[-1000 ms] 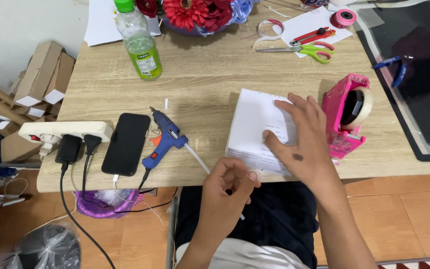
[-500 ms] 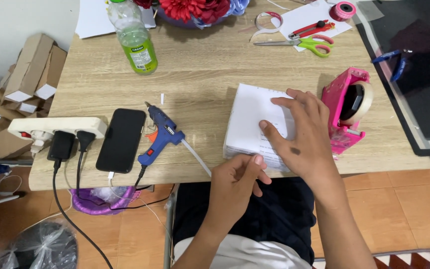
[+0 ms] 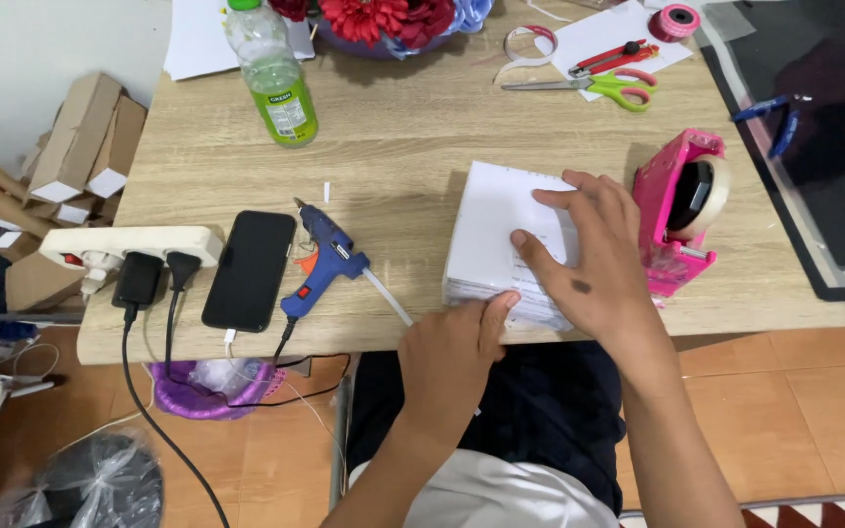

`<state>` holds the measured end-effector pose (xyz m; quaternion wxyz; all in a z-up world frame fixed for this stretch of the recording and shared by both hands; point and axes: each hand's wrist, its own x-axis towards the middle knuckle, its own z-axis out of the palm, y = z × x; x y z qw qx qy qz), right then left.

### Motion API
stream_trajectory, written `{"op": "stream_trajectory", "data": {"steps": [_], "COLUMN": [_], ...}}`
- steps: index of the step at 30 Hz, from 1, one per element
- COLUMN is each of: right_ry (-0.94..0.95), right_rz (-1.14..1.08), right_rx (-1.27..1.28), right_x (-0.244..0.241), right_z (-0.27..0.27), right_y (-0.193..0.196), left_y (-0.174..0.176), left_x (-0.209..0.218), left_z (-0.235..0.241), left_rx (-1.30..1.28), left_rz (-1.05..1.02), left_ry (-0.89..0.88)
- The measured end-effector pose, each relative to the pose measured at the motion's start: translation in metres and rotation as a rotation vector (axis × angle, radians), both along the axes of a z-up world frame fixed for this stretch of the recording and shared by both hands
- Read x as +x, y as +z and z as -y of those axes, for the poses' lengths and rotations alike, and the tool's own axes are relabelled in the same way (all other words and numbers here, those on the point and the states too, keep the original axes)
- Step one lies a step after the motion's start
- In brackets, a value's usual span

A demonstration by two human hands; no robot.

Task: The person tapes a white cardboard box using a pink tape dispenser. They repeatedly pull tape, apply it to the box edges, and smooth it down by hand. The box is rotated to access different sides, and the tape is applied to multiple edges throughout the clip.

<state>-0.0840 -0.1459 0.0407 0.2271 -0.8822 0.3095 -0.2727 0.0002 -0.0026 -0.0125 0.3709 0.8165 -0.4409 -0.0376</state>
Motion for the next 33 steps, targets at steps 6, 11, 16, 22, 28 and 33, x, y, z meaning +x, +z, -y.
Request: {"op": "stream_trajectory", "data": {"steps": [6,11,16,22,28,33], "right_ry": [-0.009,0.000,-0.016,0.010,0.004,-0.008], "right_rz": [0.012,0.036,0.020,0.030,0.039,0.124], "right_rx": [0.042,-0.010,-0.009,-0.041,0.005,0.041], "right_x": [0.001,0.000,0.000,0.000,-0.002,-0.007], "right_z": [-0.002,0.000,0.000,-0.003,-0.001,0.000], "right_y": [0.002,-0.003,-0.006,0.002,-0.004,-0.012], "left_y": [-0.029,0.003,-0.006,-0.016,-0.037,0.008], "left_x": [0.007,0.013,0.019,0.013,0.012,0.026], "left_z": [-0.006,-0.013,-0.004,-0.007,-0.011,-0.027], "left_rx": [0.125,0.117,-0.050,-0.117,0.180,-0.184], "left_rz": [0.136,0.113,0.165,0.423,0.399,0.184], "left_ry": [0.075,0.082,0.088,0.160,0.150,0.148]}}
